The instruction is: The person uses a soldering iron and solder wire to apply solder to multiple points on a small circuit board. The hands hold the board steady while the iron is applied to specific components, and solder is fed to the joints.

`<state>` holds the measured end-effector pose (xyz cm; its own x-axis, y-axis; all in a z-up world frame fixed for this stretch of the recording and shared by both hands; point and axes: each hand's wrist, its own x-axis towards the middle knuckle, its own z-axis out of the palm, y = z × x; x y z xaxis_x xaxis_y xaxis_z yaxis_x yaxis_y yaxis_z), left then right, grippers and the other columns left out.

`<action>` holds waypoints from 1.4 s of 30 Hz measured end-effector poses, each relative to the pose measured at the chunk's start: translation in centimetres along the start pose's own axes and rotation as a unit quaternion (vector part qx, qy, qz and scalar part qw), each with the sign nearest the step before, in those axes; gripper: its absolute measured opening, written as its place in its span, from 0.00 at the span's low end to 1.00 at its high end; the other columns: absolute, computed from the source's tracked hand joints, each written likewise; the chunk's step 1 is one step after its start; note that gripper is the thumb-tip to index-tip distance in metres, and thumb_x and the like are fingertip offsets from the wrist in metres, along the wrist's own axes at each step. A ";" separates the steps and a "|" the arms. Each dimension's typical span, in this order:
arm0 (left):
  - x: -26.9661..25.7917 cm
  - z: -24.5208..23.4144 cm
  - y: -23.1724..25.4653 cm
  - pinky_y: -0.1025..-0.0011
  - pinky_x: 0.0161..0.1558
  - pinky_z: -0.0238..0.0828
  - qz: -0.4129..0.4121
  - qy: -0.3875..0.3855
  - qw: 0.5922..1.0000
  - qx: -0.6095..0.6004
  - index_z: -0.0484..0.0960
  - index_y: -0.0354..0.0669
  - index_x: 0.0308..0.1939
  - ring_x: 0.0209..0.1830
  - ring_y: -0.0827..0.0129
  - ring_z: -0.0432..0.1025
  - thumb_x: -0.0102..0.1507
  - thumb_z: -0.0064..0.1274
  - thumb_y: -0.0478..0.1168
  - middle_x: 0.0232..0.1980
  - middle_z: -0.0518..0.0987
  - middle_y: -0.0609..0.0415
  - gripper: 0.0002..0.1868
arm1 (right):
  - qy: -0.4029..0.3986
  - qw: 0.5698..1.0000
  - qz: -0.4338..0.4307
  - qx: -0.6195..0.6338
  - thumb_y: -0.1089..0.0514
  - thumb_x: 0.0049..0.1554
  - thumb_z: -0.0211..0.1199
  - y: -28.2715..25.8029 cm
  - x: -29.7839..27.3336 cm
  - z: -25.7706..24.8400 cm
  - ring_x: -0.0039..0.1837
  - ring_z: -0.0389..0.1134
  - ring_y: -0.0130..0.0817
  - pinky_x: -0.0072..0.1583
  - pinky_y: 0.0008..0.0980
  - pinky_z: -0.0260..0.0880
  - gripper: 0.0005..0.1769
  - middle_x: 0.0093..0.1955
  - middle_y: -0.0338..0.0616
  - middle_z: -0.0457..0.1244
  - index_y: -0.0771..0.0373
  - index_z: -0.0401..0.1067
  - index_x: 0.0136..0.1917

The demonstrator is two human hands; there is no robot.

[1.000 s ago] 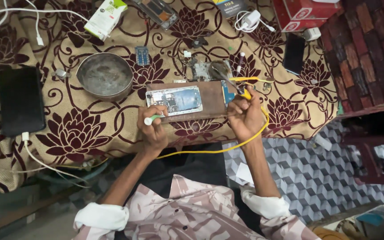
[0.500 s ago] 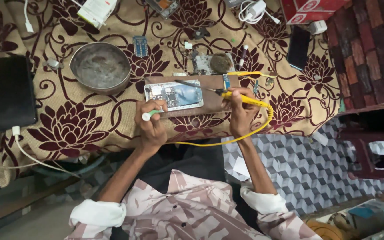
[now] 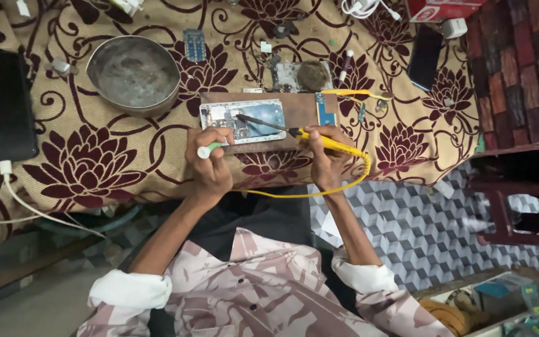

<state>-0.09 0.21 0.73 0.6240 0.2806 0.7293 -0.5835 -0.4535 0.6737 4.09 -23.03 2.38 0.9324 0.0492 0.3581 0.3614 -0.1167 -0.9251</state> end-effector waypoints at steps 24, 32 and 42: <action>0.0 0.1 0.1 0.63 0.47 0.61 -0.009 0.001 1.000 0.005 0.66 0.39 0.46 0.39 0.62 0.62 0.79 0.27 0.56 0.38 0.77 0.52 0.24 | -0.123 0.989 -0.031 -0.082 0.63 0.65 0.61 -4.1 2.6 -1.9 0.41 0.71 0.28 0.44 0.24 0.70 0.07 0.40 0.47 0.68 0.71 0.72 0.47; -0.2 0.2 0.1 0.64 0.47 0.61 -0.015 -0.005 1.000 0.004 0.65 0.39 0.45 0.39 0.63 0.62 0.79 0.27 0.57 0.37 0.77 0.51 0.24 | -0.113 0.992 0.022 -0.043 0.60 0.66 0.59 -4.0 2.6 -2.1 0.40 0.70 0.26 0.42 0.23 0.67 0.10 0.39 0.46 0.69 0.69 0.69 0.46; 0.0 0.2 -0.2 0.63 0.47 0.62 -0.004 0.004 1.000 0.003 0.65 0.39 0.46 0.40 0.63 0.64 0.79 0.27 0.57 0.38 0.77 0.50 0.24 | -0.037 0.997 0.045 0.049 0.56 0.69 0.55 -1.6 3.3 -2.3 0.38 0.72 0.28 0.38 0.24 0.69 0.13 0.39 0.49 0.69 0.67 0.67 0.46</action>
<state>0.11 0.11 0.57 0.6249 0.2905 0.7246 -0.5750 -0.4565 0.6790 6.61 -24.96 5.38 0.9568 0.1156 0.2668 0.2715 -0.0263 -0.9621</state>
